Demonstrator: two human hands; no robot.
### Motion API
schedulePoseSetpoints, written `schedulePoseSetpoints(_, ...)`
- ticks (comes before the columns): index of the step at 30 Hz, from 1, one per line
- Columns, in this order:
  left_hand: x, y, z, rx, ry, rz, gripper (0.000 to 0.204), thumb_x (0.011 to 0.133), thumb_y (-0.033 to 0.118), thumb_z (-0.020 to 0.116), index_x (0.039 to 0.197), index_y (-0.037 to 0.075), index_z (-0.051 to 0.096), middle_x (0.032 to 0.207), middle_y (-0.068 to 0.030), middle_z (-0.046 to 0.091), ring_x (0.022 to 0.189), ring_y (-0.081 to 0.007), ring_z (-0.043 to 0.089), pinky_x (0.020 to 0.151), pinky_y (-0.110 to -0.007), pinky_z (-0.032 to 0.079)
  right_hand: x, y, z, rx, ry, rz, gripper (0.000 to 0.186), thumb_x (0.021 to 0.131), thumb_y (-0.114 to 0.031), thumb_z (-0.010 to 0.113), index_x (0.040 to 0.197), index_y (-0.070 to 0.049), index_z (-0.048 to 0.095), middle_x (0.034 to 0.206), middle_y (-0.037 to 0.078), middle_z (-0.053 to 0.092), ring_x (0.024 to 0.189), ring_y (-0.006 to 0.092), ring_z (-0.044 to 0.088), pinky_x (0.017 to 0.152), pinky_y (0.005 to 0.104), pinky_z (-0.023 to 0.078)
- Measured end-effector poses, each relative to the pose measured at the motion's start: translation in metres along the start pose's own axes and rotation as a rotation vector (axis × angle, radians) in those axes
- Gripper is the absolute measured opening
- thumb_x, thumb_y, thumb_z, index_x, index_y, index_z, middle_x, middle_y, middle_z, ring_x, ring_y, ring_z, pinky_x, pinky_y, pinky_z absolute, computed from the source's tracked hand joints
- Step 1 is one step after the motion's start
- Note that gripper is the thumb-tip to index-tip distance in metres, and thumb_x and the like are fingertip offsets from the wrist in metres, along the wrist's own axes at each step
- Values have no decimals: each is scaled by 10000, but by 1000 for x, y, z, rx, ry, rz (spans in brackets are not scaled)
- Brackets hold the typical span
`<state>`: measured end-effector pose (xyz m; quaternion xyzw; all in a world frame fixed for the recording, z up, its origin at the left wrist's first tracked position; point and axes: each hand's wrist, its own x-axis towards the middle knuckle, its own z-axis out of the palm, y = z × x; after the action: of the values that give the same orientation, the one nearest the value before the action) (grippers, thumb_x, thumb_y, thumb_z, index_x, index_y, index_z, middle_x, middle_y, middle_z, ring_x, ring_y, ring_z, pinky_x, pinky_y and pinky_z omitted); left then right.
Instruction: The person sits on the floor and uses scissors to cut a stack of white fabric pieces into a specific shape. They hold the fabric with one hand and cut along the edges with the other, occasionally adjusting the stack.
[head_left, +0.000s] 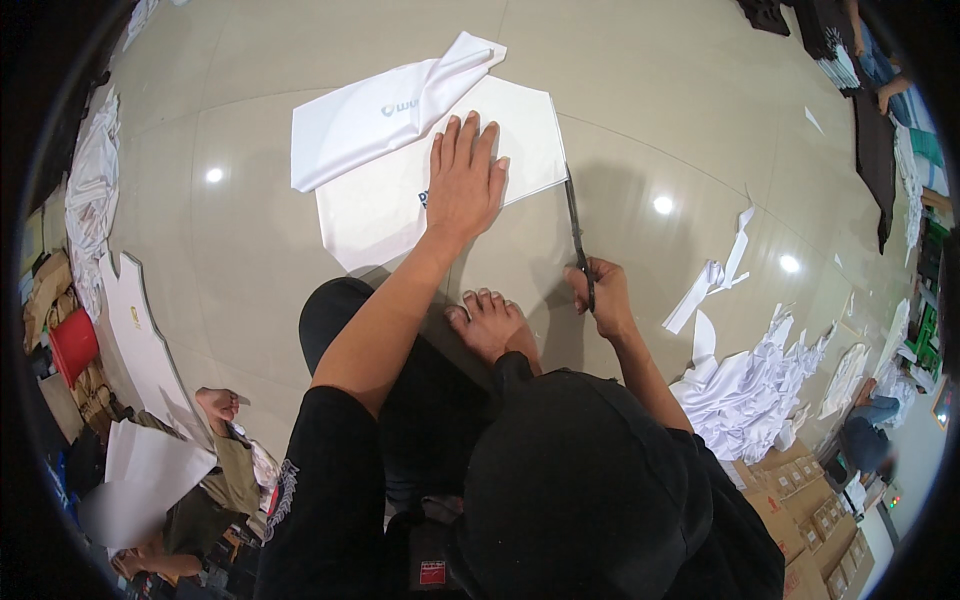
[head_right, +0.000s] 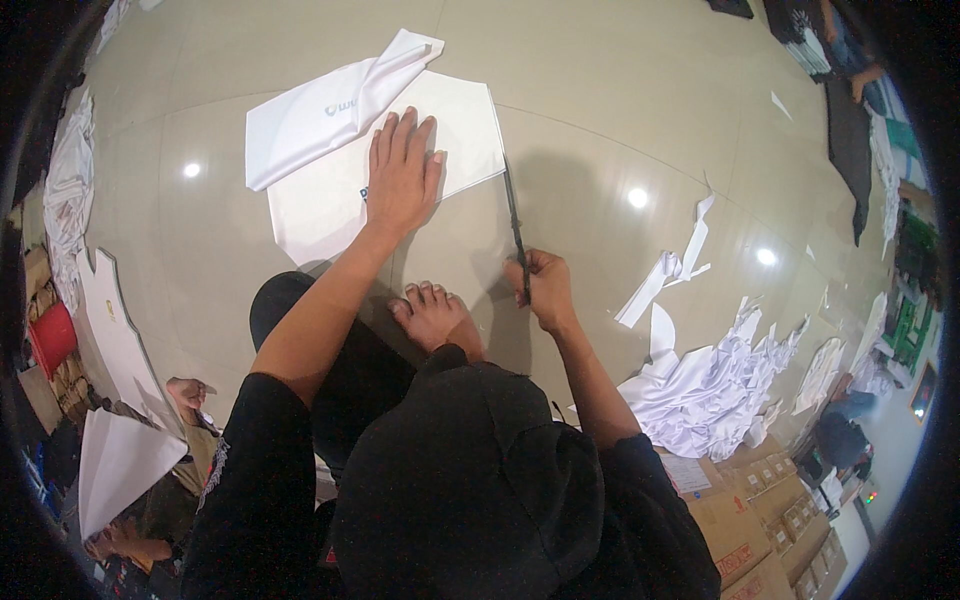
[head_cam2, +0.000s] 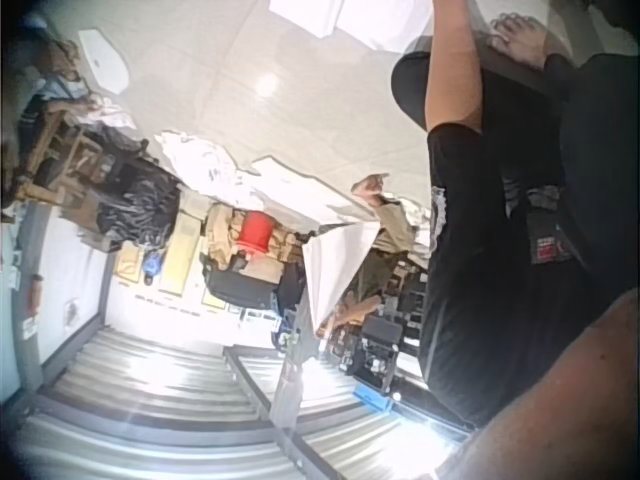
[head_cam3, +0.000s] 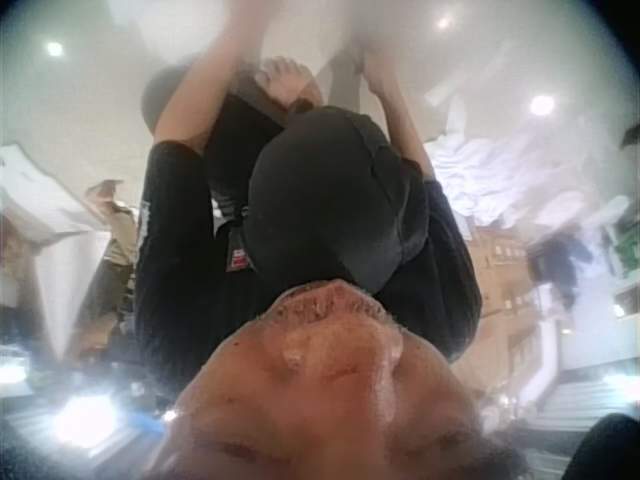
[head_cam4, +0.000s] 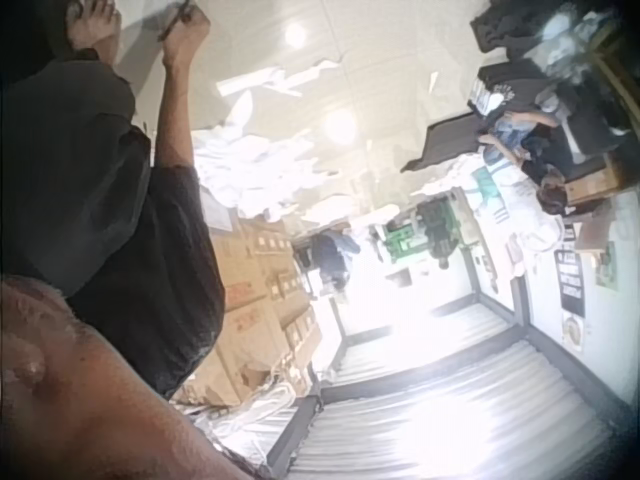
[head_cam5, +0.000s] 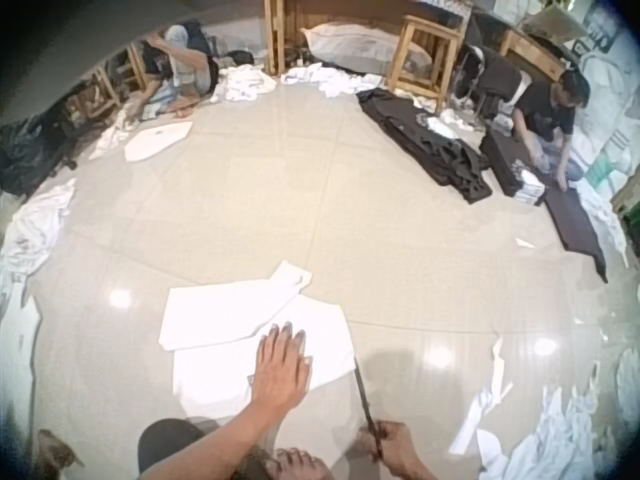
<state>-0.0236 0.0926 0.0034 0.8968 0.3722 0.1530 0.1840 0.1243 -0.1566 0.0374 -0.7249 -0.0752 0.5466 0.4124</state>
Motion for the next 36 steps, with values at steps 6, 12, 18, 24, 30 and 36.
schedulePoseSetpoints(6,-1,9,-4,-159,84,182,394,1002,283,722,1334,78,664,1380,-157,629,1344,-387,548,1179,-562,381,8,-7,1,-9,-3,-24,280,929,-241,789,761,-61,656,633,5,604,510,98,560,484,284,436)
schedulePoseSetpoints(12,-8,30,15,-219,96,233,315,903,296,833,1148,130,725,1094,-46,652,1097,-279,603,1004,-479,435,8,-17,9,-3,22,-10,257,921,-222,791,774,-51,669,629,6,603,509,100,552,483,288,426)
schedulePoseSetpoints(18,-3,46,24,-211,138,159,241,916,280,836,1120,169,771,1079,-15,677,1055,-263,617,934,-453,422,5,-11,5,-5,33,-2,220,912,-193,792,801,-29,695,633,9,607,512,99,548,483,287,419)
schedulePoseSetpoints(24,-2,49,31,-177,189,163,137,928,226,820,1055,196,778,1017,24,659,1027,-226,605,941,-441,424,5,-11,5,-29,42,6,225,920,-192,789,812,-16,700,653,16,617,515,100,552,479,294,423)
schedulePoseSetpoints(30,-3,49,32,-166,203,173,118,930,214,818,1041,200,783,1008,28,668,1010,-223,616,940,-436,432,3,-12,1,-43,30,9,227,925,-171,781,788,-17,686,630,19,610,504,104,554,477,295,436)
schedulePoseSetpoints(36,-3,48,31,-168,213,188,109,925,195,818,1029,198,788,1000,24,670,992,-221,622,934,-435,434,3,-11,-5,-69,12,23,264,938,-174,783,761,-24,657,610,22,604,496,105,557,469,294,436)
